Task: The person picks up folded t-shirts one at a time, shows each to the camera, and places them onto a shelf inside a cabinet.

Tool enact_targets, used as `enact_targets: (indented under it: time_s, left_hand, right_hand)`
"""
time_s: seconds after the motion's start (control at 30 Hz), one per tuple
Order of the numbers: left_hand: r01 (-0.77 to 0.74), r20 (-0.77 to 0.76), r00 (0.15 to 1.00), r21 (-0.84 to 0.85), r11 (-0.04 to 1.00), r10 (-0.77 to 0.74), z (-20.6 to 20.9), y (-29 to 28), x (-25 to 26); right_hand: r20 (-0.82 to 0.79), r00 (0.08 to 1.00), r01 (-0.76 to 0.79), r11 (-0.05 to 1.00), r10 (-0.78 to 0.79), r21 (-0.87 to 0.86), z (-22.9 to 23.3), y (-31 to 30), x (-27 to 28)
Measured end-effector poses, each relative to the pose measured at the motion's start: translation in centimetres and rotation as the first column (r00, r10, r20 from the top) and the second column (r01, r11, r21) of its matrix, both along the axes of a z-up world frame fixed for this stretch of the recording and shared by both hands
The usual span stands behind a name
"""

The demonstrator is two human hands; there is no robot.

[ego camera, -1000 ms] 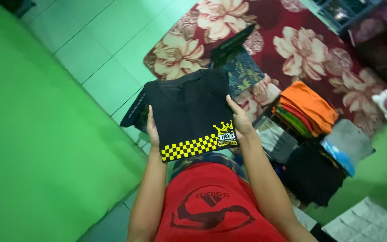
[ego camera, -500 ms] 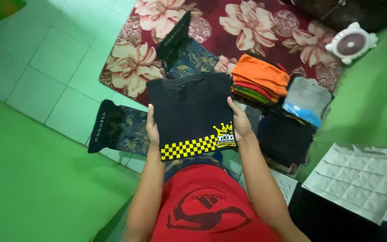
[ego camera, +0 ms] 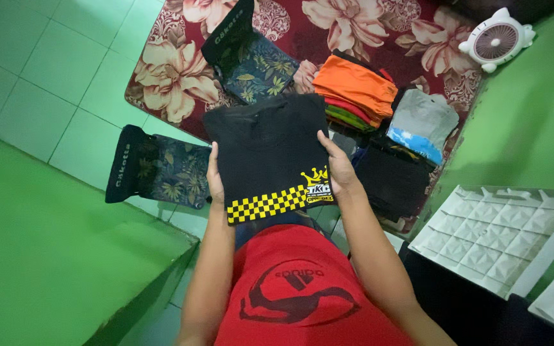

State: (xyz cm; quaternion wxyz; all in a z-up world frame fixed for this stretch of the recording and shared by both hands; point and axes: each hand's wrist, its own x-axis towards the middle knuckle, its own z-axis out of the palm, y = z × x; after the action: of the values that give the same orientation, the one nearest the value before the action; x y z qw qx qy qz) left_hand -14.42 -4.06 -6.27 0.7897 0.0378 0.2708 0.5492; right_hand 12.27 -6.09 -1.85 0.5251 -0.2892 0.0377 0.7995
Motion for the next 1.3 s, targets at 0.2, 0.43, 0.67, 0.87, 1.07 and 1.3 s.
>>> enact_targets:
  time_s: [0.2,0.43,0.67,0.87,1.07,1.3]
  left_hand:
    - [0.009,0.152,0.988,0.05,0.999,-0.017,0.7,-0.9,1.0]
    - [0.014,0.011,1.0,0.028,1.0,-0.014,1.1,-1.2,1.5]
    - [0.186,0.028,0.982,0.021,0.982,-0.187,1.1,0.1,0.4]
    - [0.177,-0.092,0.979,-0.043,0.983,-0.18,3.1,4.0,0.0]
    - [0.342,-0.027,0.939,-0.053,0.938,-0.344,0.0,10.0,-3.2]
    - [0.42,0.013,0.908,-0.035,0.907,-0.42,-2.0,16.1,-4.6]
  right_hand:
    - [0.042,0.999,0.0,0.999,0.002,-0.043,0.0,-0.5,0.9]
    - [0.044,0.999,-0.001,0.999,0.003,-0.044,0.8,-0.7,1.2]
    - [0.017,1.0,0.017,1.0,-0.017,-0.011,0.8,-0.5,1.2]
    - [0.054,0.995,0.087,0.995,-0.085,-0.039,0.1,0.7,0.6]
    - [0.053,0.99,0.132,0.991,-0.132,0.002,-0.6,3.5,-1.6]
    - [0.059,0.963,0.262,0.964,-0.264,0.039,-0.9,6.3,-5.0]
